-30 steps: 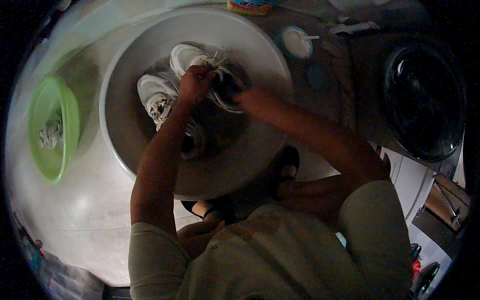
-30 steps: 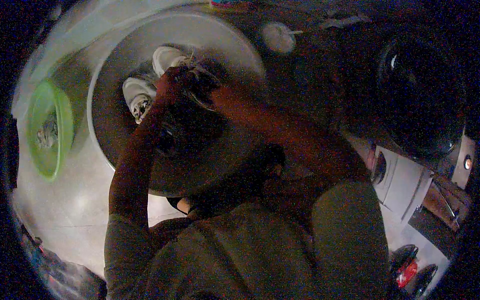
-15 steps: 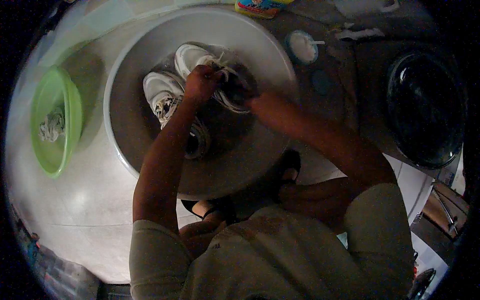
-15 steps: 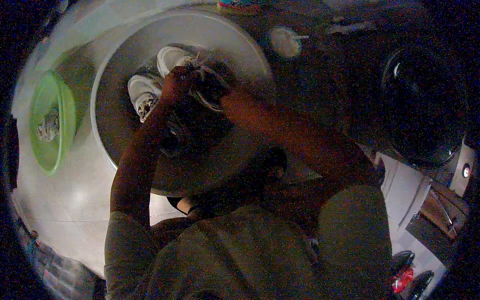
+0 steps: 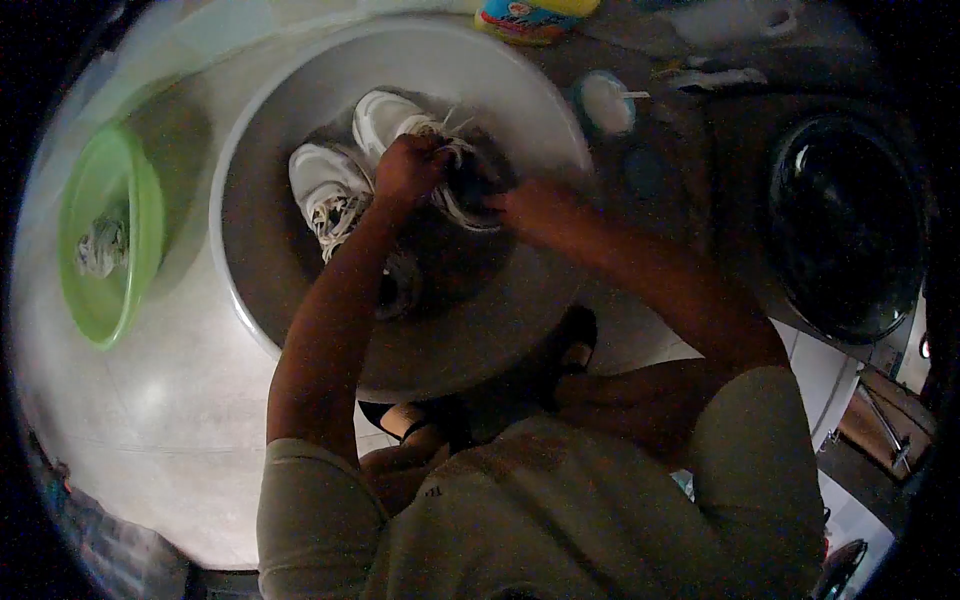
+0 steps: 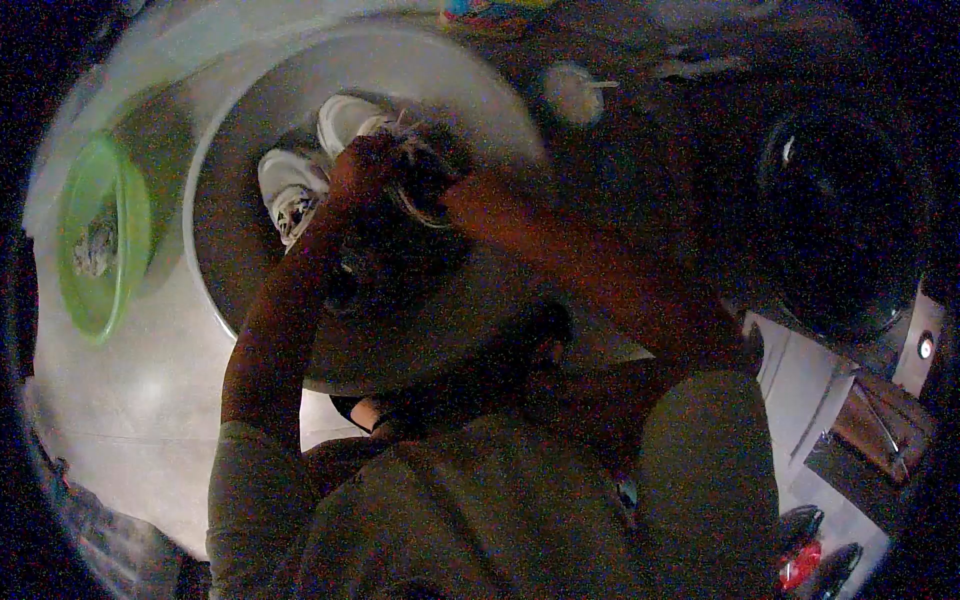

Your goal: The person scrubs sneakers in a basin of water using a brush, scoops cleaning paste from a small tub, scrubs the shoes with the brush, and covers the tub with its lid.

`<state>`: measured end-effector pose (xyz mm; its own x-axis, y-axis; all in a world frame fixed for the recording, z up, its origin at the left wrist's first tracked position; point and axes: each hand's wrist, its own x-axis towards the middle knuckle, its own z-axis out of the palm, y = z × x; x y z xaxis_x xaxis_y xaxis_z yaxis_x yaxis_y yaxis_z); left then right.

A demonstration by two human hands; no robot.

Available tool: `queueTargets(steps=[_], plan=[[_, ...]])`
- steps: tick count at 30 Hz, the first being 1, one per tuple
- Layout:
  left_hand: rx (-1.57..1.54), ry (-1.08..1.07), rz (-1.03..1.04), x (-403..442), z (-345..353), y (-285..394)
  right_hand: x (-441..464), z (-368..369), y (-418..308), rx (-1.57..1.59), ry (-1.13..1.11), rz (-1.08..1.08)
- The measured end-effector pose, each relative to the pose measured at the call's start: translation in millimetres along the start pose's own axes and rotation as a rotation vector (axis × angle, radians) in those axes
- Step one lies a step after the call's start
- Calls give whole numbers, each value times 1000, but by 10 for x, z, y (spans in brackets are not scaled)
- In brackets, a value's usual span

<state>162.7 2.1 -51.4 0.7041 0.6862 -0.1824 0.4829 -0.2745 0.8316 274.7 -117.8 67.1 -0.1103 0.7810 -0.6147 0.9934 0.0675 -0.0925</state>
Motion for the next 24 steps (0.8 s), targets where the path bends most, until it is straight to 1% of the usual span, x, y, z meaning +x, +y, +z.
queueTargets(steps=[1, 5, 7, 8, 10, 11, 12, 14, 16, 17, 18, 19, 20, 22, 23, 24], plan=[[-8, 38, 7, 34, 46, -43, 37, 21, 8, 37, 25, 14], [5, 29, 44, 65, 118, -148, 508, 392, 68, 273, 151, -12], [-21, 40, -40, 39, 91, -135, 618, 420, -12, 351, 223, 148], [-20, 42, -43, 25, 77, -120, 579, 434, -16, 352, 222, 144], [-142, 58, -70, -18, 58, -130, 366, 466, -57, 803, 418, 126], [-145, 62, -67, -27, 46, -117, 215, 443, -36, 797, 420, 125], [-127, 45, -67, -41, 5, -56, 19, 306, -25, 558, 312, 73], [-106, 23, -69, -58, -12, -17, -50, 222, -26, 325, 202, 23], [-35, -7, 7, -28, 16, -26, 114, 216, -31, 518, 209, 40], [-28, -11, 8, -21, 49, -40, 289, 269, -23, 524, 213, 40], [-28, 6, -26, 5, 118, -98, 525, 370, 12, 467, 157, 92], [-28, 35, -59, 27, 95, -92, 660, 356, 11, 400, 106, 137], [-20, 34, -66, -2, 67, -112, 675, 400, 2, 408, 107, 129], [-10, 66, 44, -88, -35, 0, 594, 388, -44, 501, 199, 123], [-13, 67, 43, -124, -32, 32, 510, 409, -62, 499, 196, 123], [-36, 88, 18, -135, -28, 38, 420, 451, -60, 548, 507, 0]])
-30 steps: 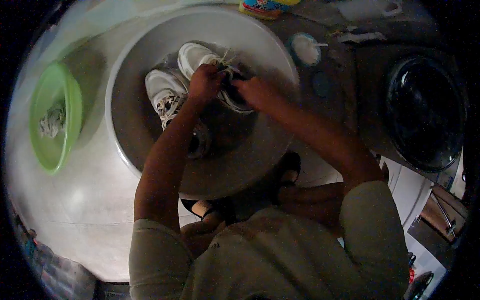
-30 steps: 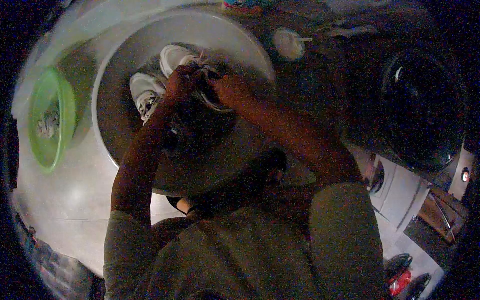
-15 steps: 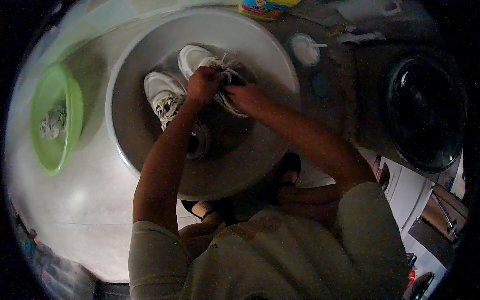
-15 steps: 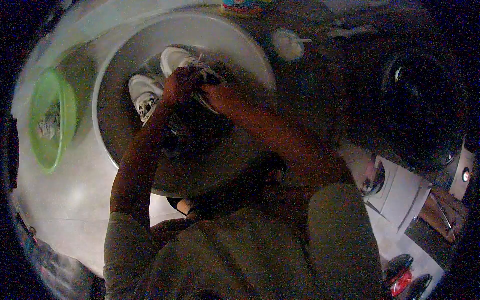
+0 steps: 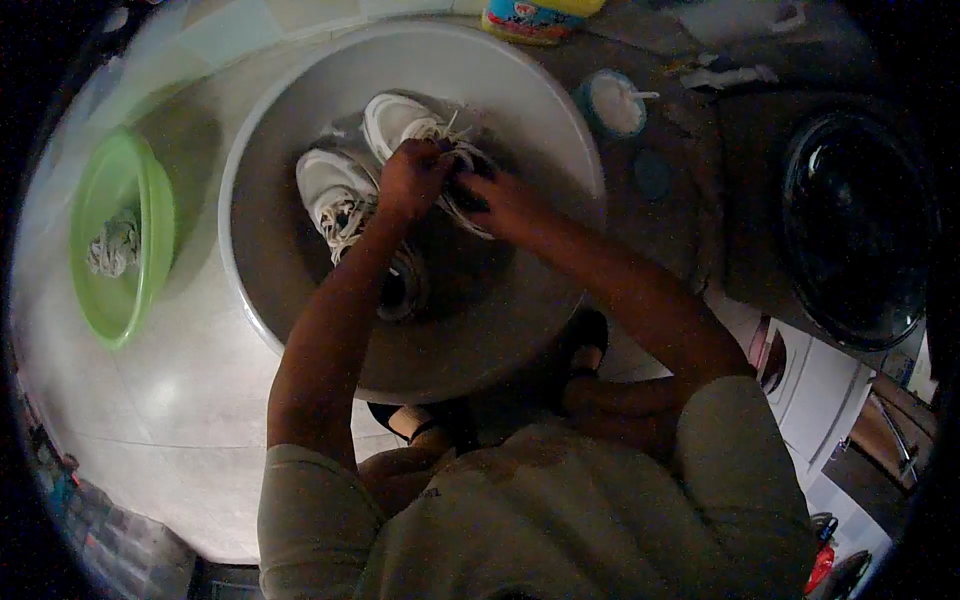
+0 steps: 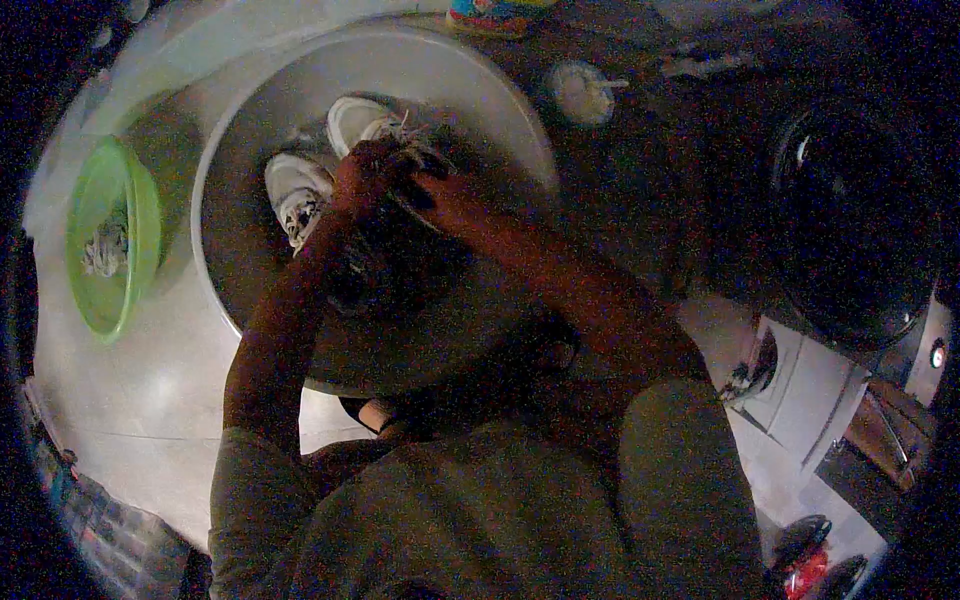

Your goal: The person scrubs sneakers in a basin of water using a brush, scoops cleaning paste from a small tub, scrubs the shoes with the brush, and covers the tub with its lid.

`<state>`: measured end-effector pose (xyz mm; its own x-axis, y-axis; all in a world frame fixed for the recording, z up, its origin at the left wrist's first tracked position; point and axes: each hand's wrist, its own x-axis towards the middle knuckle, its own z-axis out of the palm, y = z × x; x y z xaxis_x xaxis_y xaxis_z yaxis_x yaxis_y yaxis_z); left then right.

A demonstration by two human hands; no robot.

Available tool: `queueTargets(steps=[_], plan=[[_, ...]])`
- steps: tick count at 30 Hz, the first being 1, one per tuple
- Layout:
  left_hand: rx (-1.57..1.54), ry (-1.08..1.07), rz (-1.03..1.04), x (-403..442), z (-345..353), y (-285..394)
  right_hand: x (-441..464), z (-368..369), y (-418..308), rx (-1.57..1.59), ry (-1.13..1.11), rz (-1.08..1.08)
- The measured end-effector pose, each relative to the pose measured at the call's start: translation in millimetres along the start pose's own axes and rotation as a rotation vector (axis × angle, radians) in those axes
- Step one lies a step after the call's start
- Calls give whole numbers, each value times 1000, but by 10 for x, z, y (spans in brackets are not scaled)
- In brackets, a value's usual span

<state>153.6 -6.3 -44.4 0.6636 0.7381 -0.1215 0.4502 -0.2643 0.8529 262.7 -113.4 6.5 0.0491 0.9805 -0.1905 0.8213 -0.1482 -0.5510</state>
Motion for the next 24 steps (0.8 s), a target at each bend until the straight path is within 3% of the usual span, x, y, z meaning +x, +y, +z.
queueTargets(steps=[1, 2, 3, 5, 8, 11, 14, 17, 20, 24], plan=[[-22, 21, -26, 9, -8, -2, -71, -34, -17, 89, 263, -185], [-22, 27, -25, 19, -22, -4, -150, -89, -29, 86, 262, -191], [-21, -15, -34, 26, -34, 4, -221, -192, -81, 138, 70, 21], [-18, -60, -43, 36, -32, 14, -231, -220, -109, 191, -124, 235], [-57, 40, 40, -9, -3, 86, -142, -122, -80, 145, -59, 123], [150, 79, 73, -32, -57, 132, 183, 68, -23, -43, -238, 346], [90, 35, 15, -65, -112, 116, 135, 212, 64, -154, -171, 156], [10, 145, -4, -91, -136, 119, -91, 95, -45, -66, 217, -77], [4, 132, 53, -72, -131, 106, -37, -79, -148, -185, -143, 275], [17, 117, 71, -77, -33, -1, 250, 310, 36, -149, 33, 268]])
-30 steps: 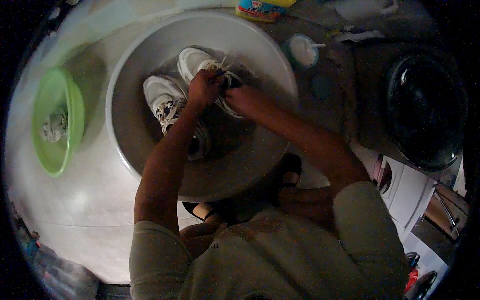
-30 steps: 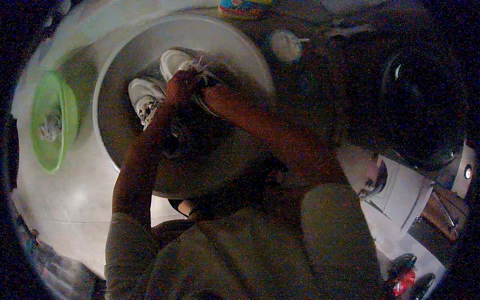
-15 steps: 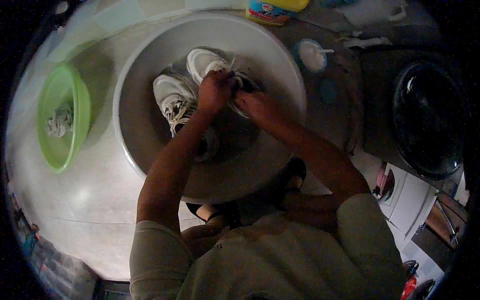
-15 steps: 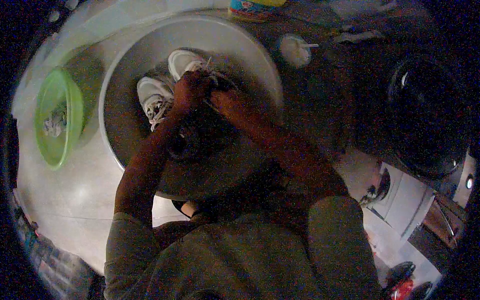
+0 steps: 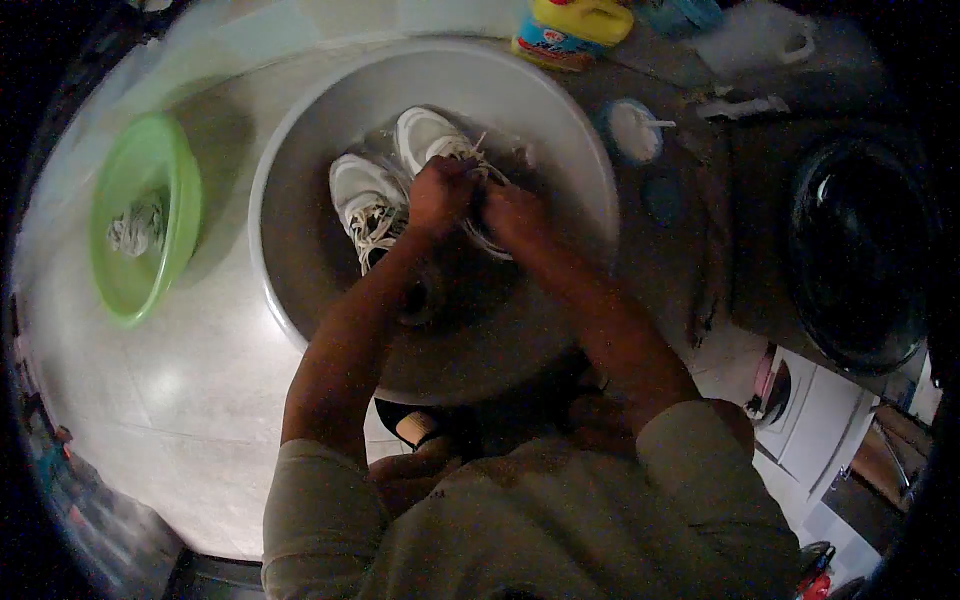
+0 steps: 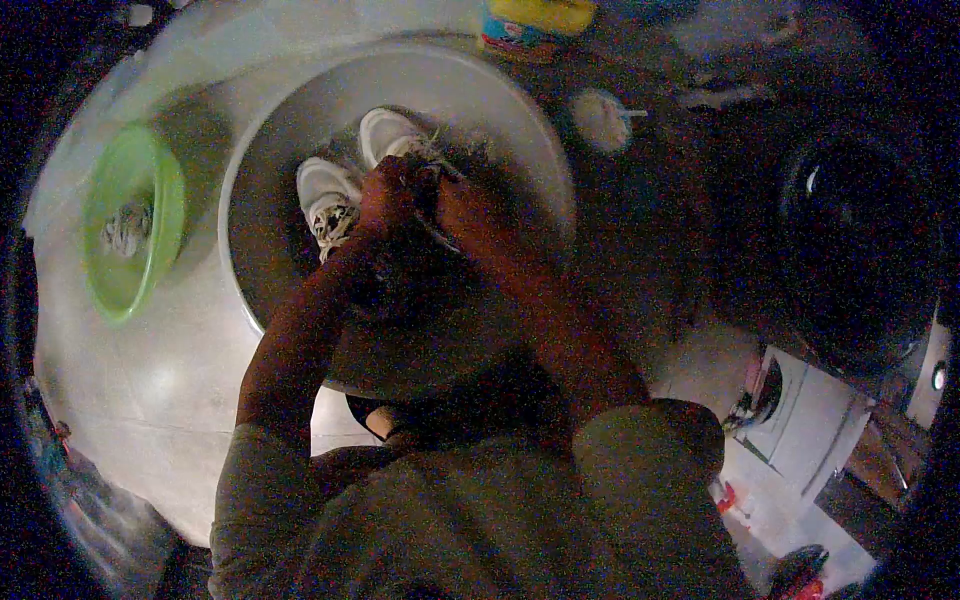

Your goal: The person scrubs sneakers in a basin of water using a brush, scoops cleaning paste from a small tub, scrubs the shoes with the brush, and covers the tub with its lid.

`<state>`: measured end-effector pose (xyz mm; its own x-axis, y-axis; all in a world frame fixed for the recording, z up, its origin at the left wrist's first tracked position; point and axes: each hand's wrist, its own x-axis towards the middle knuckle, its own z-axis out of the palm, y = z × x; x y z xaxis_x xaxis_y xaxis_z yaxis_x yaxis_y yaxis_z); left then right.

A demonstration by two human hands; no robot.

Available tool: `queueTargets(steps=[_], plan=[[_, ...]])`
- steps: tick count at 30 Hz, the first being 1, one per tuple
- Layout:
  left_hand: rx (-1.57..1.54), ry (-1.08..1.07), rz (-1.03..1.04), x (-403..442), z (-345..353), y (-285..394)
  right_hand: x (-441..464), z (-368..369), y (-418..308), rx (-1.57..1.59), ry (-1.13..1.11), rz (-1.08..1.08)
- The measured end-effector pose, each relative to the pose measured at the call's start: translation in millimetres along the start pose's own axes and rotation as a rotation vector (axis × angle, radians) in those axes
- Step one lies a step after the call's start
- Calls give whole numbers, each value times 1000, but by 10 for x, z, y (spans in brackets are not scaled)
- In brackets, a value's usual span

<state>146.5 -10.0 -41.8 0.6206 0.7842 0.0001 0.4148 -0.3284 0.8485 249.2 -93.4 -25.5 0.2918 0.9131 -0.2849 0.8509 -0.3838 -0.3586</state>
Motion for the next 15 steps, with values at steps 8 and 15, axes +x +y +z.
queueTargets(steps=[8, 15], plan=[[-77, 77, -107, -23, -34, 88, -480, -485, 82, 216, -38, -31], [-105, 81, -28, -129, -74, 37, 65, 253, 23, -19, 97, 95]])
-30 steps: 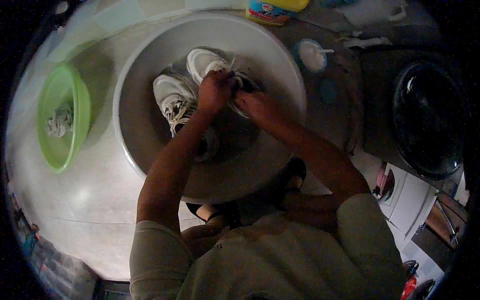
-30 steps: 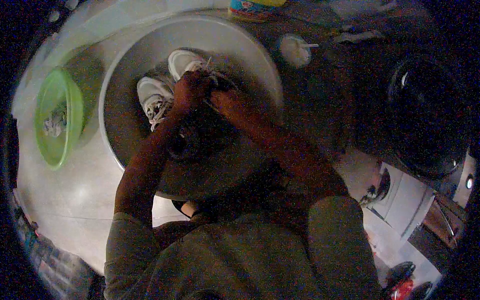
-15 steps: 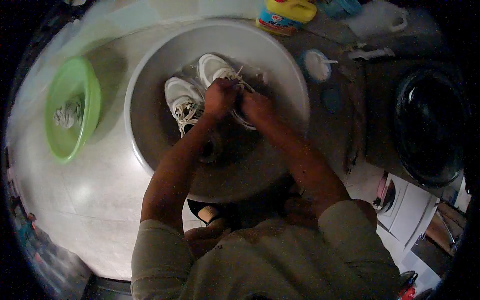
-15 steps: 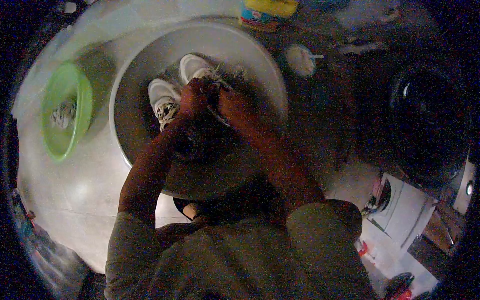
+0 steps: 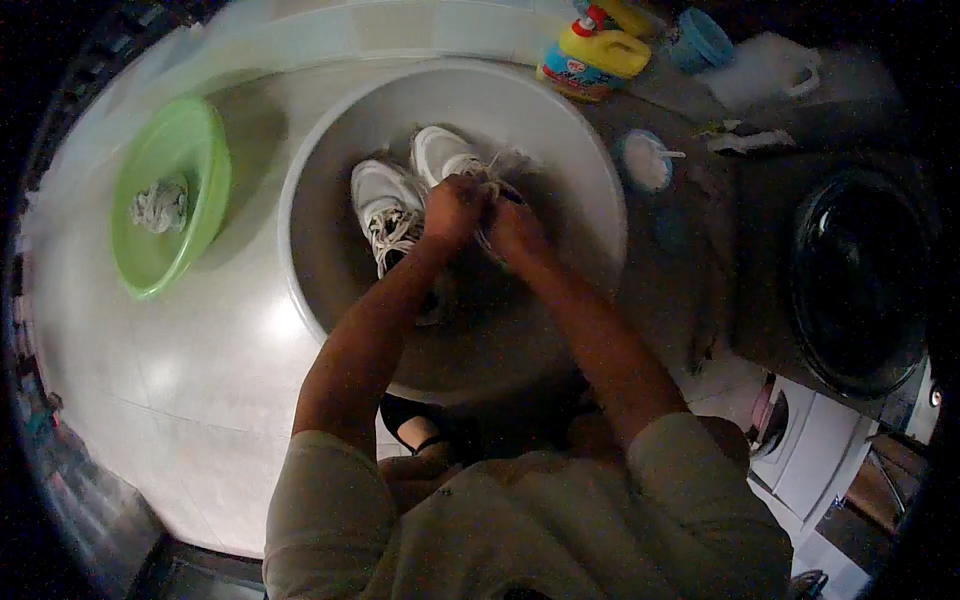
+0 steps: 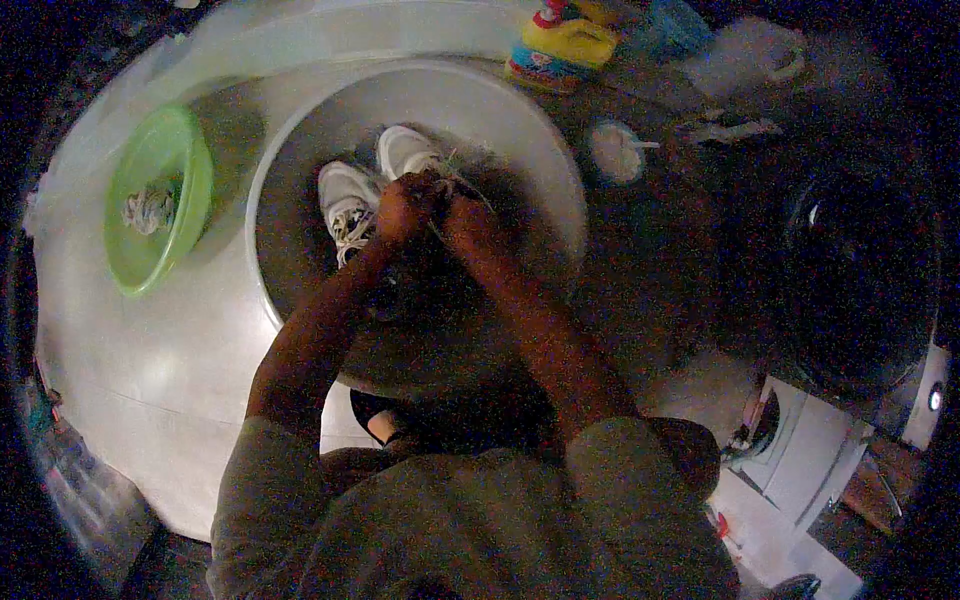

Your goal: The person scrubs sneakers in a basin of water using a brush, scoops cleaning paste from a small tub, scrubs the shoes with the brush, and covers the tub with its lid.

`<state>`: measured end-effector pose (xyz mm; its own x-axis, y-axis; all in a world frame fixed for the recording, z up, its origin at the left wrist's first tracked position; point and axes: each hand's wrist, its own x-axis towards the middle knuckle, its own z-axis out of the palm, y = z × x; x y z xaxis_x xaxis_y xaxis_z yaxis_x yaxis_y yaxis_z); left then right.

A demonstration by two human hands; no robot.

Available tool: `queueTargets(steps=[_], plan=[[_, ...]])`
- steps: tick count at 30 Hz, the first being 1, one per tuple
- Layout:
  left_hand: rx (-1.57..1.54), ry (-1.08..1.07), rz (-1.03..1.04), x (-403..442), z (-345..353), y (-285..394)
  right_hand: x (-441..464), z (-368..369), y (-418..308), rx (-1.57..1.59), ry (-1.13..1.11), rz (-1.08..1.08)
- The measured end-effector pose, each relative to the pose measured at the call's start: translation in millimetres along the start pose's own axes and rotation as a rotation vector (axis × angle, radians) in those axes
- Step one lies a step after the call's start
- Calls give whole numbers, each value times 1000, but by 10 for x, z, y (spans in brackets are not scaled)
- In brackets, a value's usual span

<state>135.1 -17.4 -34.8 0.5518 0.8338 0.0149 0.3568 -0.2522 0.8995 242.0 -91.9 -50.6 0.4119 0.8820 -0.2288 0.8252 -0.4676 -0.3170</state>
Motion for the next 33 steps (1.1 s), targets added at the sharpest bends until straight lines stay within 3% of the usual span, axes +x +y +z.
queueTargets(steps=[2, 4, 5, 7, 11, 13, 17, 20, 23, 26, 28, 29, 31, 33], plan=[[26, 10, 42, 68, -17, -22, -85, -172, -64, 3, -23, 77], [81, -38, -34, 115, -45, 0, -269, -459, 11, 17, -49, -172], [77, -34, -33, 124, -59, 15, -293, -622, 6, 12, -49, -175], [20, -27, -64, 110, -111, 36, -345, -981, -167, -147, -262, -78], [71, -50, -80, 89, -126, -35, 23, -516, -208, -318, -206, -121], [-56, 23, 43, 53, -147, 14, 15, -461, -246, -190, -120, -89], [-67, 22, 4, 76, -88, -5, -340, -835, -132, -89, -201, -168], [-48, -22, -48, 55, -122, 6, -462, -780, -26, -342, -146, -64], [48, -81, -107, 32, -111, 116, -262, -688, -122, -153, -345, -139], [109, -70, -96, 41, -101, 106, -76, -370, -59, -254, -182, -212], [126, -89, -116, 73, -103, 99, -133, -519, -141, -48, -220, -131], [121, -89, -116, 65, -110, 105, -208, -639, -146, -52, -221, -129], [-10, -61, -100, 31, -150, 109, -380, -894, -140, -265, -236, -324], [20, -88, -80, 40, -158, 60, -442, -1004, -255, -254, -311, -271]])
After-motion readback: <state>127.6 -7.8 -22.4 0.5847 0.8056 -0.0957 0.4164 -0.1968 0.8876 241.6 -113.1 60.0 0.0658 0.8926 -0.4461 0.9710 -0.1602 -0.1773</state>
